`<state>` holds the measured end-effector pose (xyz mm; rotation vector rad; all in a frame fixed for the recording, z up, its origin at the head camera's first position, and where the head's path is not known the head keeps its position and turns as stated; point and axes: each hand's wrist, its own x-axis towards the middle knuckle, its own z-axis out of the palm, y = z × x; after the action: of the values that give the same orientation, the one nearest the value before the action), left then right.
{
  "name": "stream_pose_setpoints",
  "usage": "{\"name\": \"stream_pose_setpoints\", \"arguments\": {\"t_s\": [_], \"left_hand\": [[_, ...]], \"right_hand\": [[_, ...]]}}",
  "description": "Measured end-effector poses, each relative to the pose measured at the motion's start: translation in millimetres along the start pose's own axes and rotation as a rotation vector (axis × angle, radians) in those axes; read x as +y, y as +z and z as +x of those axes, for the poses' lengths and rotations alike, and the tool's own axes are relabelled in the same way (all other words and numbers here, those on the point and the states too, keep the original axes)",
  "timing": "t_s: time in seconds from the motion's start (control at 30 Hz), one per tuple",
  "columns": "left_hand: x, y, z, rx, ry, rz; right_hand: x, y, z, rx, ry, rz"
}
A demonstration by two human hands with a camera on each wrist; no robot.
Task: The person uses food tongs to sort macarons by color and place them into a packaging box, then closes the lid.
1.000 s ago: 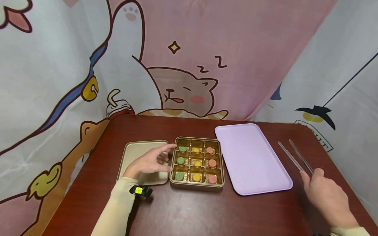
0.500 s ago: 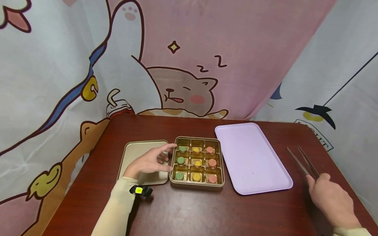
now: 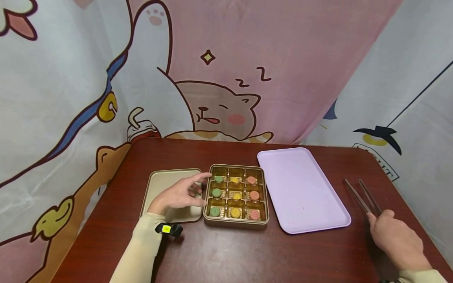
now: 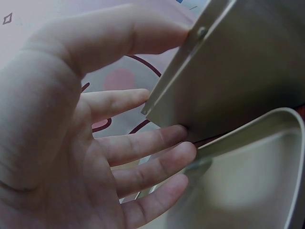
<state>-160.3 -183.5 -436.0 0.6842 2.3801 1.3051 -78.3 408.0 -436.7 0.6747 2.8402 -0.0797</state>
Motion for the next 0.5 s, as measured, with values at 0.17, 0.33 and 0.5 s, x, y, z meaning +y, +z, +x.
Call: {"name": "stream_pose_setpoints", "arguments": {"t_s": [0.17, 0.33, 0.5], "left_hand": [[-0.3, 0.0, 0.5, -0.001, 0.003, 0.001], [0.7, 0.1, 0.2, -0.004, 0.002, 0.0], [0.4, 0.2, -0.1, 0.001, 0.001, 0.001]], "right_hand": [[-2.6, 2.0, 0.0, -0.049, 0.024, -0.033], [-4.3, 1.6, -0.9, -0.09, 0.032, -0.042], [-6.2, 1.8, -0.9, -0.109, 0.019, -0.061]]}}
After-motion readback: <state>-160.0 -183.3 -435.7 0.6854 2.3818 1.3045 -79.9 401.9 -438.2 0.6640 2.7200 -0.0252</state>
